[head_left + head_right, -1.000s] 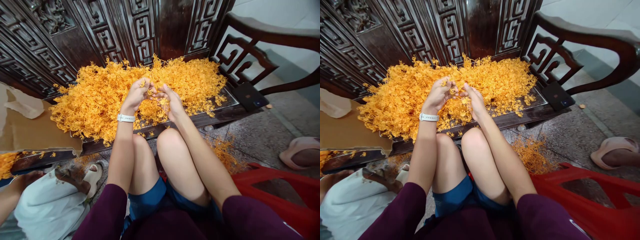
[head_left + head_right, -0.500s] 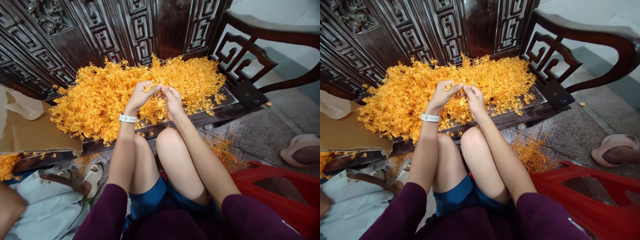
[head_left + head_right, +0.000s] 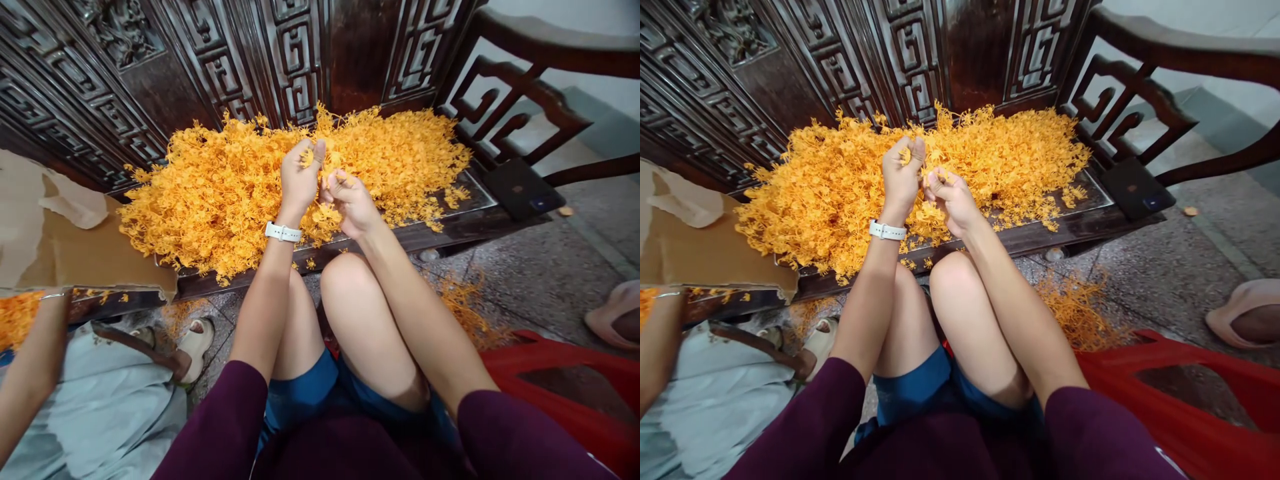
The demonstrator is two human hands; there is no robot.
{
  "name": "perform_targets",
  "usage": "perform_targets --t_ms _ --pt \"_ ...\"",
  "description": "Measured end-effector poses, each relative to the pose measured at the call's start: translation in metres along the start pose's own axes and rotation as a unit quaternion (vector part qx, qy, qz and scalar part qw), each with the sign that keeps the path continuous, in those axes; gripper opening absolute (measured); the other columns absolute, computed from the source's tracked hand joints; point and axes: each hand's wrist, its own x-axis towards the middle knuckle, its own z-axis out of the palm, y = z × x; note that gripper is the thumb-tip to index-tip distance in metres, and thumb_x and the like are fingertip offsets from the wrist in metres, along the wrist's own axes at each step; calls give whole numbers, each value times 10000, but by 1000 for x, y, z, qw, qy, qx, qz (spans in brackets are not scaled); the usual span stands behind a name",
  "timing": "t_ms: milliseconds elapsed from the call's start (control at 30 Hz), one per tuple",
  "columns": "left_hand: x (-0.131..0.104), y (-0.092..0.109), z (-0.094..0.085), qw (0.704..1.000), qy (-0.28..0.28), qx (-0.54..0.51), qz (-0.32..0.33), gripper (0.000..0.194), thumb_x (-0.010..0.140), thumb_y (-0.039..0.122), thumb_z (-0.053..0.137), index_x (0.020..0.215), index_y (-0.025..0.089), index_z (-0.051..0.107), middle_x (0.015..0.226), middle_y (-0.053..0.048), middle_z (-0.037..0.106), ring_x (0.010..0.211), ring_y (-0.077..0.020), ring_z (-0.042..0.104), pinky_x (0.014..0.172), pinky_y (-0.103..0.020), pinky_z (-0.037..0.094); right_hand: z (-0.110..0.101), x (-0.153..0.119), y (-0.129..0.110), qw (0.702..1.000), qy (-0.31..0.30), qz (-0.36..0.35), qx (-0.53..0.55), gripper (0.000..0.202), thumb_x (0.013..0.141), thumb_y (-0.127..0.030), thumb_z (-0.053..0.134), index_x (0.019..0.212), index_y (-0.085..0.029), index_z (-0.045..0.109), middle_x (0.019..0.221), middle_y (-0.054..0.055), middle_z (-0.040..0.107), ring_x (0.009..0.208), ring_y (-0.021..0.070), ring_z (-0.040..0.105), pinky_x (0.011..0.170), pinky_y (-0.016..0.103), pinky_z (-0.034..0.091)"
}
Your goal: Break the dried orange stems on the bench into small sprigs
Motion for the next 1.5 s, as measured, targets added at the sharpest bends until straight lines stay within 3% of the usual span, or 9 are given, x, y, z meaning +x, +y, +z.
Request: perform_targets --t_ms 267,567,733,867,1000,1133,1267,1400,1500 --pt "-8 9 14 995 74 52 30 613 952 765 545 697 236 368 688 14 380 706 -160 442 684 -313 398 1 -3 -4 998 6 53 20 347 772 -383 840 716 -205 548 700 -29 404 629 113 320 608 261 324" --pt "-6 -5 4 985 111 86 102 475 1009 528 617 715 238 381 724 -3 476 723 -165 465 688 -320 393 1 4 -5 998 3 59 -2 345 749 -308 865 682 -176 553 676 -30 472 602 84 325 582 241 265" --pt "25 -4 -26 981 188 15 -51 526 979 733 552 779 254 472 639 35 423 562 -118 334 547 -292 286 2 -27 -8 986 -133 85 -47 404 781 -464 908 718 -160 651 661 -17 526 618 103 384 598 265 285" --pt "32 6 -45 962 206 -70 -164 598 940 846 454 843 259 508 593 69 374 472 -84 233 458 -274 207 -1 -50 -14 994 -97 39 -15 343 880 -468 850 793 -179 686 725 -15 536 664 113 409 654 272 345" --pt "25 3 -48 966 177 -73 -172 662 908 897 409 824 250 523 612 52 448 456 -74 273 448 -277 218 -5 -52 -18 988 -120 85 -57 319 869 -480 860 859 -187 735 786 11 598 730 132 505 687 276 410" --pt "22 -6 -48 979 121 -56 -155 712 880 937 353 860 253 549 644 27 514 465 -79 309 469 -286 225 -2 -50 -21 990 -85 104 -43 309 824 -448 903 935 -203 752 808 8 647 736 126 559 677 266 449" --pt "19 -7 -45 973 129 -80 -174 693 884 927 379 844 248 514 643 24 532 454 -72 275 456 -290 190 -6 -45 -28 995 -28 79 -59 280 806 -387 914 961 -201 773 771 8 657 696 121 552 666 272 460" --pt "15 -4 -40 979 79 -81 -168 680 880 911 415 862 249 572 602 27 511 443 -74 292 458 -286 214 -40 -24 -45 996 62 38 -57 303 800 -429 890 984 -223 765 833 24 668 727 135 570 674 283 488" --pt "12 -1 -35 982 45 -78 -164 648 866 882 501 856 244 614 575 27 509 448 -75 325 464 -272 257 -76 1 -56 983 172 61 9 487 845 -707 718 902 -223 715 879 50 655 708 142 559 626 291 496"
